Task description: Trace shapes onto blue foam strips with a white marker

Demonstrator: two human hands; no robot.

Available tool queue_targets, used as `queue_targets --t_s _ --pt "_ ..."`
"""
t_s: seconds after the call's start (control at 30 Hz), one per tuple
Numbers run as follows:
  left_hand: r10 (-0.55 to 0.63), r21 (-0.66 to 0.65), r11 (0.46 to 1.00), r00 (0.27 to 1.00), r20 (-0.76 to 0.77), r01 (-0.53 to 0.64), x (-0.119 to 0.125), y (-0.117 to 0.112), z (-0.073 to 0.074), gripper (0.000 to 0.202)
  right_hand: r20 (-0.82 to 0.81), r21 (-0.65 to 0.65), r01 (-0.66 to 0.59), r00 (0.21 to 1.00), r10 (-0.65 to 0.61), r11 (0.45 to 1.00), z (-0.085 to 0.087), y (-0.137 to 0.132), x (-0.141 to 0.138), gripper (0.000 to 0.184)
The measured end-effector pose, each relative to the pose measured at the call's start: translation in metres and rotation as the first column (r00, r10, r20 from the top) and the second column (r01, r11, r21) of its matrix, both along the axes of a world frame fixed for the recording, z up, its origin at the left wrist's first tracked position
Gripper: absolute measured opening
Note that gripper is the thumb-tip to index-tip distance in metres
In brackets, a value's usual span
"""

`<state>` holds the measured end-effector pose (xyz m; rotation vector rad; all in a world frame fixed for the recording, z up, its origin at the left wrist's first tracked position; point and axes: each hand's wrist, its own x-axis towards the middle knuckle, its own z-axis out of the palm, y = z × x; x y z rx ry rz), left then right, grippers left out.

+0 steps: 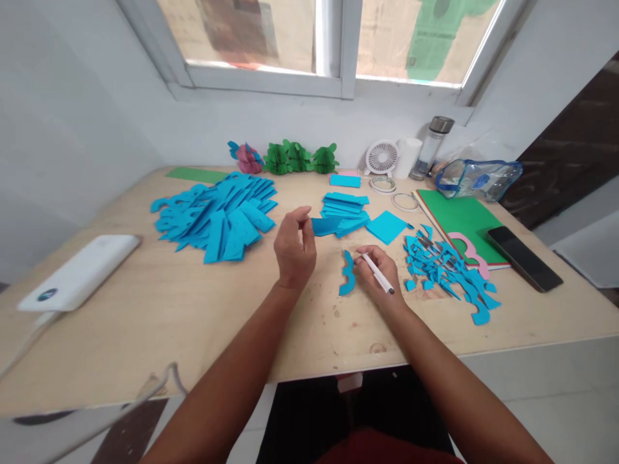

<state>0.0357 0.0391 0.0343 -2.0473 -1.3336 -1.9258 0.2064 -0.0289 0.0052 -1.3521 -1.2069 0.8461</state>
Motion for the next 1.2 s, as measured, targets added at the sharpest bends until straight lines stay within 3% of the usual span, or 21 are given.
queue_targets --t_s 0.23,0.5,0.8,1.03,1.2 --pt "-0.014 0.052 0.998 0.996 -0.089 0.019 0.01 -0.012 0.002 0.026 -0.067 0.001 0.089 0.994 -0.089 0.996 0.007 0.002 -0.001 0.022" --pt "-0.092 0.133 0.984 0.981 -0.168 0.115 0.023 -0.028 0.001 0.022 -0.143 -0.002 0.08 0.987 -0.08 0.997 0.012 0.001 -0.002 0.03" --pt "-0.221 0.25 0.91 0.897 -0.382 0.331 0.033 -0.038 0.003 0.024 -0.343 0.015 0.118 0.934 -0.106 0.993 0.016 0.003 -0.001 0.029" --pt "-0.283 0.272 0.856 0.839 -0.465 0.44 0.041 -0.044 0.006 0.023 -0.414 -0.003 0.105 0.905 -0.097 0.994 0.012 0.005 0.001 0.026" --pt "-0.335 0.196 0.87 0.834 -0.438 0.452 0.041 -0.049 0.007 0.024 -0.415 -0.004 0.092 0.906 -0.085 0.996 0.009 0.006 0.0 0.021"
